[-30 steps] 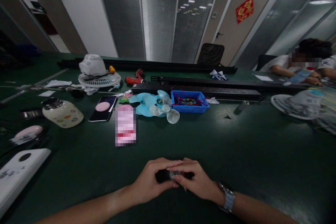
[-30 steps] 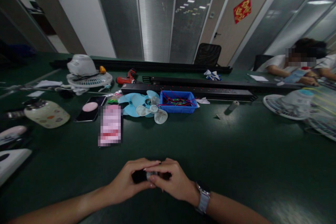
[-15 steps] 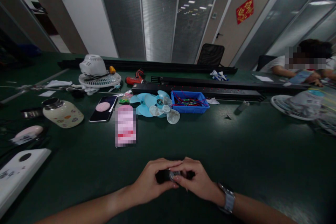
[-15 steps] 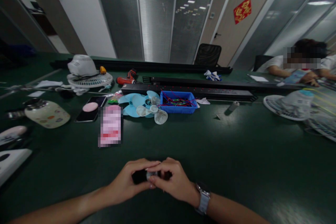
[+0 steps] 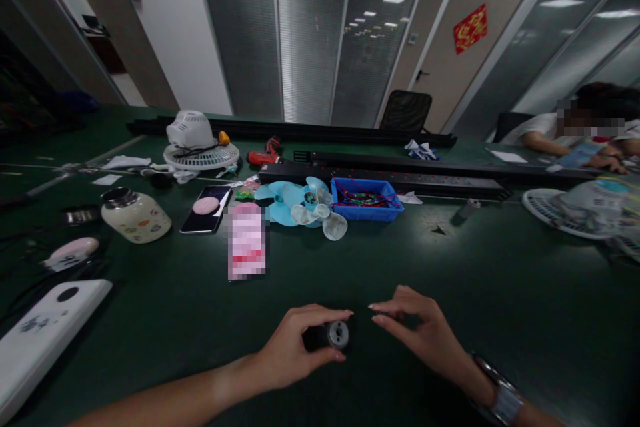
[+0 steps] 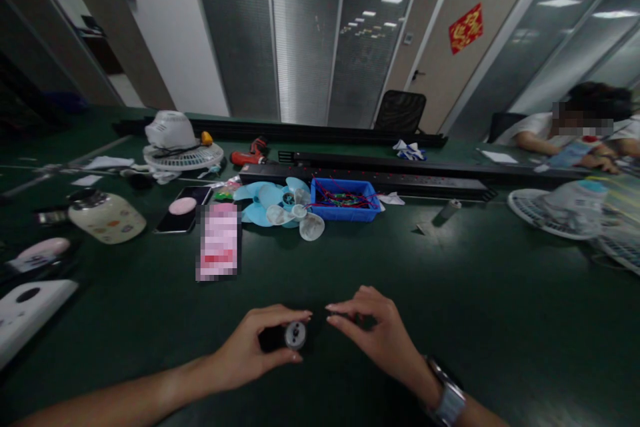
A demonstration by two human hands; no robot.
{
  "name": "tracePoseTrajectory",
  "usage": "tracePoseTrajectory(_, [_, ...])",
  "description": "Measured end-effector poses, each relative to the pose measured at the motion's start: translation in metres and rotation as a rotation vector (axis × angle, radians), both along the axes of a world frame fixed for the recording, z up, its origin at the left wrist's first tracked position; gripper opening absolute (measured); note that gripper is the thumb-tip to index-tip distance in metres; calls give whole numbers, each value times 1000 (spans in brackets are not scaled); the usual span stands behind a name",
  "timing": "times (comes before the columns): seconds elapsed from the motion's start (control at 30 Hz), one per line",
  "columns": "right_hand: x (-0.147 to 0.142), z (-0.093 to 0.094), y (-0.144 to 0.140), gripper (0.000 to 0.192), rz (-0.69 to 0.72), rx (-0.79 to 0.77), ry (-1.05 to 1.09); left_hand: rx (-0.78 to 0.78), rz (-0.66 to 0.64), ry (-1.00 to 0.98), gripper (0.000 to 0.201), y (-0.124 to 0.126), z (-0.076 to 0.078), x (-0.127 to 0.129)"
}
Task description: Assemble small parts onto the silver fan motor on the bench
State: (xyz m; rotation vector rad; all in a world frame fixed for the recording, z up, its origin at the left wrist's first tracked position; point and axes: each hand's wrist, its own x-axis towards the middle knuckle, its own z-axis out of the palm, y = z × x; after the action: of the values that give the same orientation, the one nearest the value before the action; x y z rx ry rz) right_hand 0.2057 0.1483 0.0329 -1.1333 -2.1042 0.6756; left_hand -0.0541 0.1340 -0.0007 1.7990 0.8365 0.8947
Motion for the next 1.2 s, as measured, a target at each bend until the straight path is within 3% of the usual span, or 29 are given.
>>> tracePoseTrajectory(0.17, [58, -32, -9, 19, -114, -108, -231, -21, -7, 12, 56, -1, 1, 1])
tracePoseTrajectory(0.33, [79, -54, -19, 21, -166, -72, -365, -6, 43, 6, 57, -2, 2, 0])
tracePoseTrajectory(0.53, [81, -55, -20, 28, -154, -75, -395, 38, 84, -3, 62, -3, 5, -1])
tracePoseTrajectory(0.83, [74, -52, -15, 21, -135, -82, -384, 100, 148, -24, 51, -7, -2, 0])
tracePoseTrajectory(1.07, [72, -56, -15, 21, -147, -23, -373, 39, 197, -108, 65, -7, -13, 0])
tracePoseTrajectory(1.2, [71, -54, -15, 21, -147, -13, -359, 14, 209, -106, 63, -8, -13, 1])
